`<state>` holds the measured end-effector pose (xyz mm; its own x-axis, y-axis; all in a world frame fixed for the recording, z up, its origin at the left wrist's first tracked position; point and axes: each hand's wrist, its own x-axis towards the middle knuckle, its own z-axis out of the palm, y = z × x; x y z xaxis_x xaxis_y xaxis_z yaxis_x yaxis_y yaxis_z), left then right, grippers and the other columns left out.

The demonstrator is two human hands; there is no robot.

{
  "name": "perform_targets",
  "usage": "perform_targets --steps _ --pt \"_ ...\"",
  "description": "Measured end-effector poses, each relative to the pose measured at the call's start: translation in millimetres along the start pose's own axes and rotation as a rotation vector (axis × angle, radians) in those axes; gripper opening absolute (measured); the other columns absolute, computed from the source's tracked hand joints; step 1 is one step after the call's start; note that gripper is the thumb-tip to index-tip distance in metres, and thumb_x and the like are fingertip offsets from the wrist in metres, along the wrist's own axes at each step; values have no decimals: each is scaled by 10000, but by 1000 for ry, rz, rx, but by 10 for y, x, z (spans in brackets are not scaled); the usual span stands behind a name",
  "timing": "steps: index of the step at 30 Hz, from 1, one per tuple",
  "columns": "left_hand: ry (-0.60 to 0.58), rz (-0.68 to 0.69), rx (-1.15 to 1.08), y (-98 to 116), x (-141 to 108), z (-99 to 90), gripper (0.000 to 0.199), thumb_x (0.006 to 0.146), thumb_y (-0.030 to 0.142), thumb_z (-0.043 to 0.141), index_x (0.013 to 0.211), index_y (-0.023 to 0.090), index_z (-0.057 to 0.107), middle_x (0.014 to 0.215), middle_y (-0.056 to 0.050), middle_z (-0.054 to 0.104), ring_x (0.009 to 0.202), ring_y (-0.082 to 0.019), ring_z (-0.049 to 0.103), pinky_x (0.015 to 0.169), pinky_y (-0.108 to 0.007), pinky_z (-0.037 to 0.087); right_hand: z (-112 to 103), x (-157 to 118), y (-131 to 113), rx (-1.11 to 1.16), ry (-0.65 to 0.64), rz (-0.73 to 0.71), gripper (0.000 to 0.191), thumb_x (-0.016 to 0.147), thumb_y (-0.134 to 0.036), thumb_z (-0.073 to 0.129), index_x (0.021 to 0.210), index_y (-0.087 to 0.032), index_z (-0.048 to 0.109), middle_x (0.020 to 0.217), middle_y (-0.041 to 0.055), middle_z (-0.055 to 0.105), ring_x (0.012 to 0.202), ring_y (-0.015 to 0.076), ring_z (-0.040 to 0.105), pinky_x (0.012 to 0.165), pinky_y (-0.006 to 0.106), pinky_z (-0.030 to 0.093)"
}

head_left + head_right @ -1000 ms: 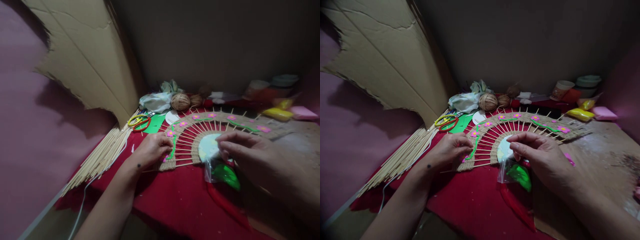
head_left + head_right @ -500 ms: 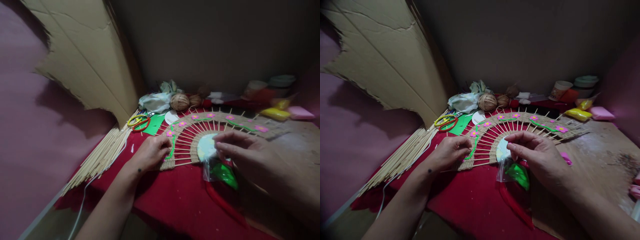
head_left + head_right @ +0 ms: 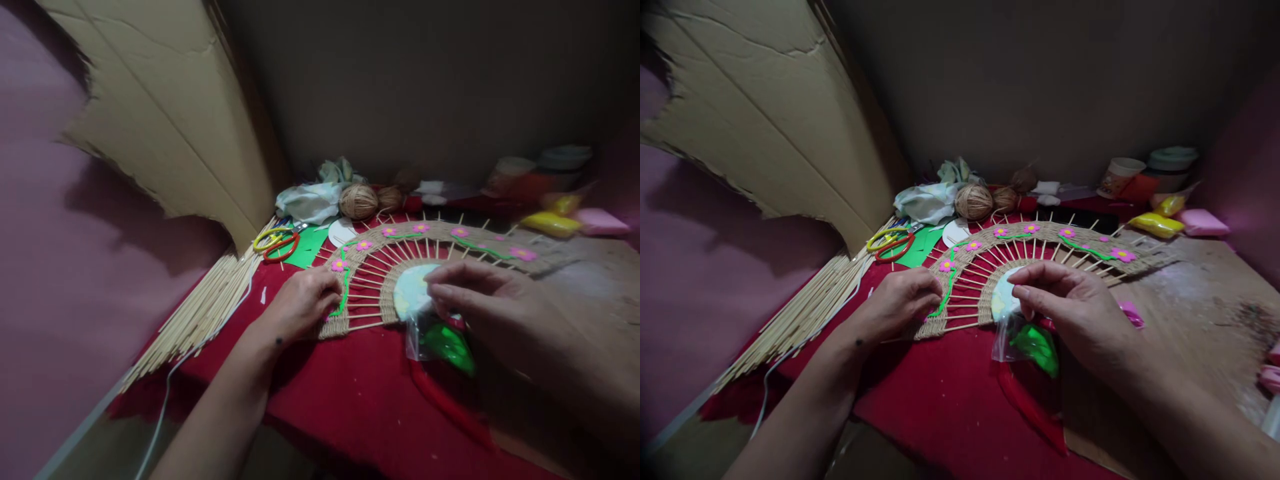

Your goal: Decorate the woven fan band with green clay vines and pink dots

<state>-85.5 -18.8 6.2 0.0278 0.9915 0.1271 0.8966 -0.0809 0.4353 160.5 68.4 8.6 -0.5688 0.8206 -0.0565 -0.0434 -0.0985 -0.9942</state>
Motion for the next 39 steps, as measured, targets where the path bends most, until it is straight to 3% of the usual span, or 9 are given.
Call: perform_targets --steps 5,13,17,24,31,39 --pt "6 -26 41 1 -1 -68 194 887 223 486 804 165 652 822 -33 625 710 -122 539 645 -247 404 19 -3 -11 -9 11 -18 136 696 -346 749 750 -243 678 595 -26 584 526 96 500 467 219 357" --pt "-13 -101 49 12 -11 -80 120 826 213 554 797 174 664 817 -30 638 713 -134 552 629 -255 403 2 13 11 -15 6 -16 148 687 -356 746 757 -246 676 611 -13 587 524 112 507 455 234 377" --pt "-21 -45 79 20 -10 -47 134 837 194 527 779 176 647 807 -24 629 713 -133 546 634 -258 401 8 15 1 -66 22 -48 126 688 -346 736 749 -249 686 629 -16 591 507 103 494 426 222 368" --pt "-22 49 60 3 -5 -11 125 844 136 516 811 175 629 818 -21 615 748 -129 546 673 -253 419 55 -20 -10 -162 -43 -144 104 703 -332 729 728 -244 681 728 -7 631 608 113 551 510 217 433" --pt "-11 125 181 51 -74 25 238 886 119 419 784 162 630 788 -34 547 718 -132 495 633 -246 401 47 -17 -20 -209 -12 -148 114 702 -343 720 730 -240 679 717 2 634 588 125 548 498 232 438" --pt "-42 130 242 153 -169 17 285 848 39 406 956 170 635 875 -62 549 807 -175 489 690 -289 421 61 2 -55 -198 -35 -145 64 709 -288 715 707 -236 678 720 -9 641 602 109 558 518 204 444"
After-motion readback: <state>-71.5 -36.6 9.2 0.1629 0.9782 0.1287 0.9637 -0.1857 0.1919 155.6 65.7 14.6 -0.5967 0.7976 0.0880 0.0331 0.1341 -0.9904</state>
